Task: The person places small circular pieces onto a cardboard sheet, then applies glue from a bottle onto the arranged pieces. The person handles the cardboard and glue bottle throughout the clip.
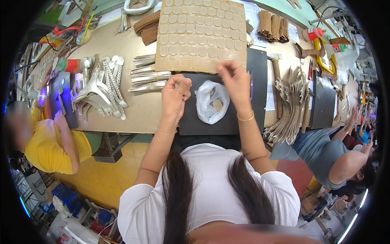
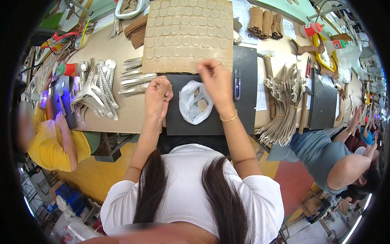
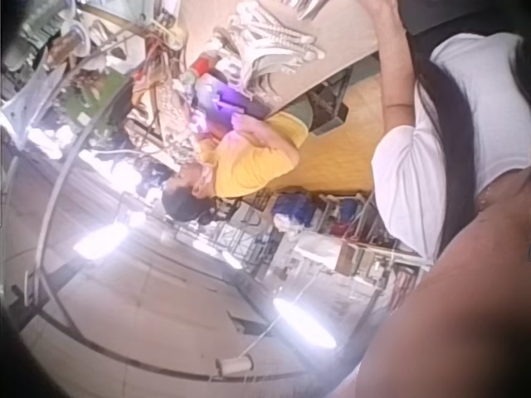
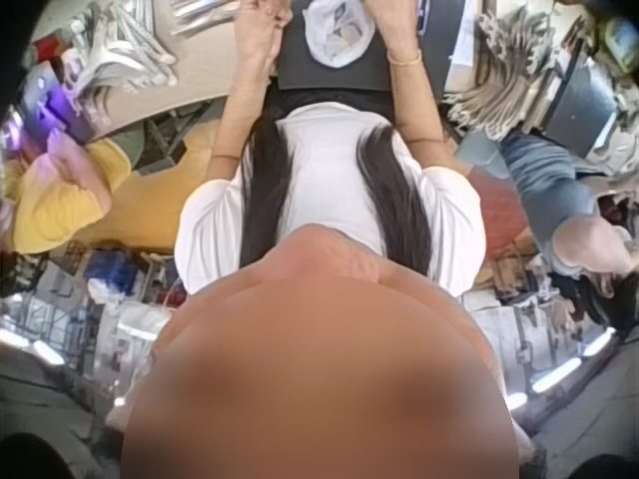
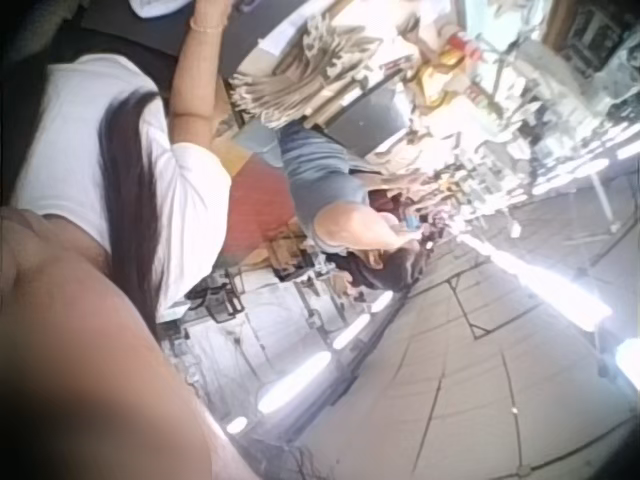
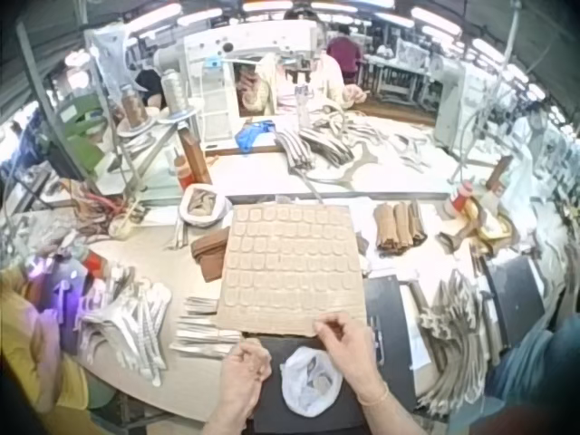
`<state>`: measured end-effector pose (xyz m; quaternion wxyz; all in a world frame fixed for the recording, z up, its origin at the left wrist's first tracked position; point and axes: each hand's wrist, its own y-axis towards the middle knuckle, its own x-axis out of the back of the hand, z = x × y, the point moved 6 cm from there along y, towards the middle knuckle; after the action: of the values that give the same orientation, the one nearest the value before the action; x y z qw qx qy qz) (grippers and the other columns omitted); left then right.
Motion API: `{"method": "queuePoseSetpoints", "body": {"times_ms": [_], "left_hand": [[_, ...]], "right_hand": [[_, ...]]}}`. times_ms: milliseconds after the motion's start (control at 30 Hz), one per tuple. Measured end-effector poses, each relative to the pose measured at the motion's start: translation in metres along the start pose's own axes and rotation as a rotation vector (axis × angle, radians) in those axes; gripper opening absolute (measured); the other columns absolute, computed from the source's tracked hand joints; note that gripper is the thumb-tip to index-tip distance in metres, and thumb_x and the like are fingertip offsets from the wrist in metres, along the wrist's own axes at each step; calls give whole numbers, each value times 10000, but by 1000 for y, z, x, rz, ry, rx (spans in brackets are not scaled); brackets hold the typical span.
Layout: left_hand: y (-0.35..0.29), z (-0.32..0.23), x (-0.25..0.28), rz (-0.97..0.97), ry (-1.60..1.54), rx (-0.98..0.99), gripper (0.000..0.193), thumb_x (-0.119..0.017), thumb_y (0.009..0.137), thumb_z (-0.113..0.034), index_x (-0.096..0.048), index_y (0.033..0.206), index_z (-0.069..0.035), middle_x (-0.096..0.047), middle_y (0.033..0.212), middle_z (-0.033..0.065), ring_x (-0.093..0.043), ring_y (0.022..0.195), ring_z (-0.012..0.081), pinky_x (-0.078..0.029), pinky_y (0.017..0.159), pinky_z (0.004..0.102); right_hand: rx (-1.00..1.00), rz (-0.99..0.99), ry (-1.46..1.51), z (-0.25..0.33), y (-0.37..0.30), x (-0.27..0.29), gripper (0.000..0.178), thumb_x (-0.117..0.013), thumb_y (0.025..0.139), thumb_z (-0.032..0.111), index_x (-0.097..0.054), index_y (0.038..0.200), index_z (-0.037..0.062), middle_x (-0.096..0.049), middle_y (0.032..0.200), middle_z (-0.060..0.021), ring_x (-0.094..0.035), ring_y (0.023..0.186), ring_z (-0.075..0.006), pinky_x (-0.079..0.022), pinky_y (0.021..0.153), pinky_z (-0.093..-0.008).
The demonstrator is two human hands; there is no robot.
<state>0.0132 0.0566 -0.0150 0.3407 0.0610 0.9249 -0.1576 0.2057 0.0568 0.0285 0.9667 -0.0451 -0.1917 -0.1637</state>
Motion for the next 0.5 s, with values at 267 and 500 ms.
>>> {"method": "queuePoseSetpoints", "body": {"times_ms": [267, 500], "left_hand": [[1, -8, -3, -77, 48, 77, 241, -651, 870, -149, -601, 1034, 21, -550, 789, 12, -474, 627, 76, -397, 514, 218], [-2, -7, -3, -84, 74, 120, 218, -642, 871, -105, -576, 1044, 10, -567, 801, 27, -497, 627, 76, -414, 512, 216]], "right_hand": [[-86, -169, -194, -25, 44, 32, 202, -658, 818, 147, -660, 946, -9, -681, 769, -112, -649, 660, -180, -503, 634, -286], [0, -190, -358, -32, 49, 27, 184, -662, 802, 137, -663, 944, 18, -669, 777, -102, -645, 688, -199, -500, 657, -315]]}}
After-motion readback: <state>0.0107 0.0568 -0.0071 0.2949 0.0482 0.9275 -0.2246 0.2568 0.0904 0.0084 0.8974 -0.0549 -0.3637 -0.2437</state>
